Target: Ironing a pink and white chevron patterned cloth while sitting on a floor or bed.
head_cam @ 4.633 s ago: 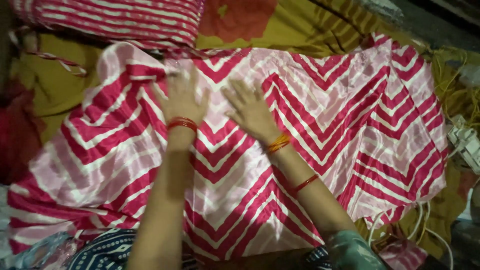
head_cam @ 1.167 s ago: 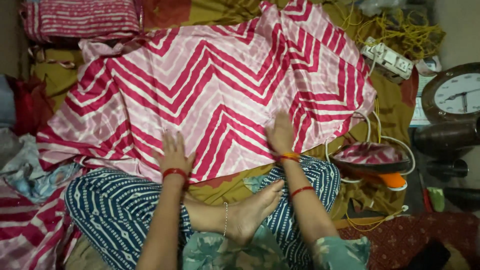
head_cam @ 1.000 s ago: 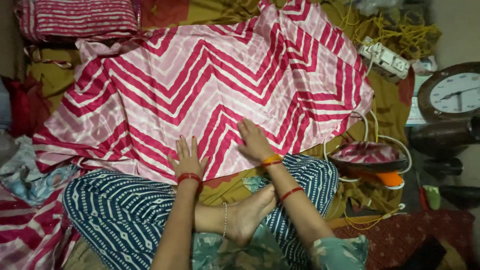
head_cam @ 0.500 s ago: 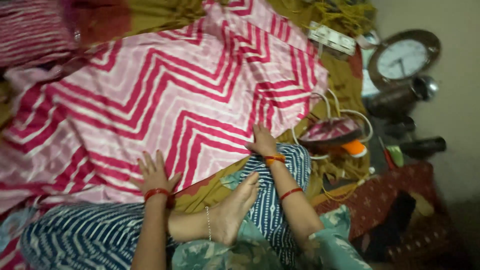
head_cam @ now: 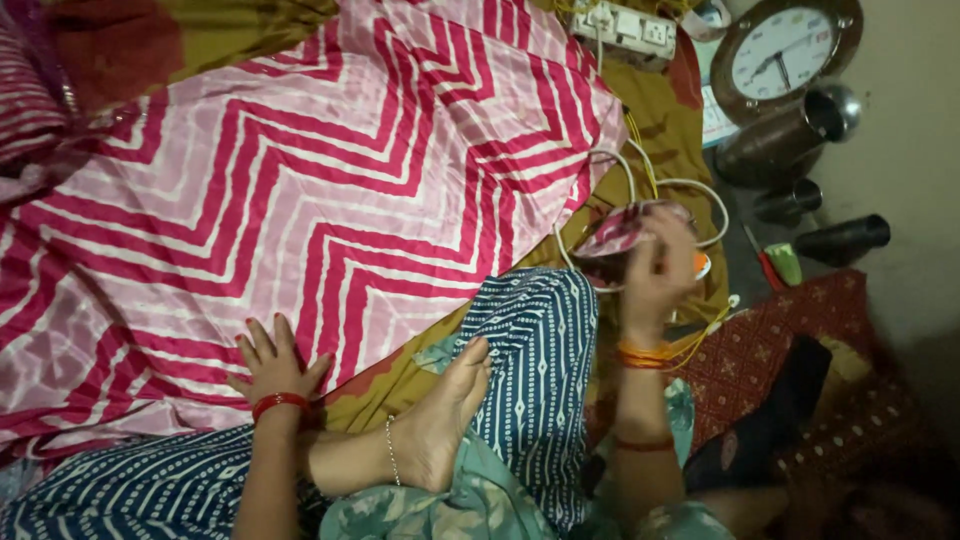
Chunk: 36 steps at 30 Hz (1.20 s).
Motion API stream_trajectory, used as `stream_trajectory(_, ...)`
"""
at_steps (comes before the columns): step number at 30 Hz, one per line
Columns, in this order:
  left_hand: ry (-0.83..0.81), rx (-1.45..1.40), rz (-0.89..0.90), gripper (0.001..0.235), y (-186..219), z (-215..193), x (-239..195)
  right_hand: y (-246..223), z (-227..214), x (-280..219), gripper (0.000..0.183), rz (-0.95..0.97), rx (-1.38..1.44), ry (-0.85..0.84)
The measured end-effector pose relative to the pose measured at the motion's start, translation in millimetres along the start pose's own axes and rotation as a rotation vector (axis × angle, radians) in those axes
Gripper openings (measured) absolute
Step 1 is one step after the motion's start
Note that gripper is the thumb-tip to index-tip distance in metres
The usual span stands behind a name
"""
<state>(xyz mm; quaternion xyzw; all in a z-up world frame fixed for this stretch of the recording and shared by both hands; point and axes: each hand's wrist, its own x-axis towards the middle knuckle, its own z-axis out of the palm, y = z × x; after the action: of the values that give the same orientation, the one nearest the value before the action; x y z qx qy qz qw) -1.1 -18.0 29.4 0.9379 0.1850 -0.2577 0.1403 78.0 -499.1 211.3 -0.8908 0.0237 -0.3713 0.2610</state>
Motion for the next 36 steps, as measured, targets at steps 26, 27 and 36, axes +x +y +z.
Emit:
stream_trajectory(26,0.045,0.025,0.013,0.105,11,7,11,133,26,-9,0.030,0.568,0.460,0.133)
stream_trajectory(27,0.028,0.044,0.023,0.105,12,8,11,121,19,2,0.025,0.393,0.127,0.004)
stream_trajectory(36,0.065,0.012,0.050,0.108,9,5,11,-4,109,31,0.013,-0.251,-0.189,-0.444)
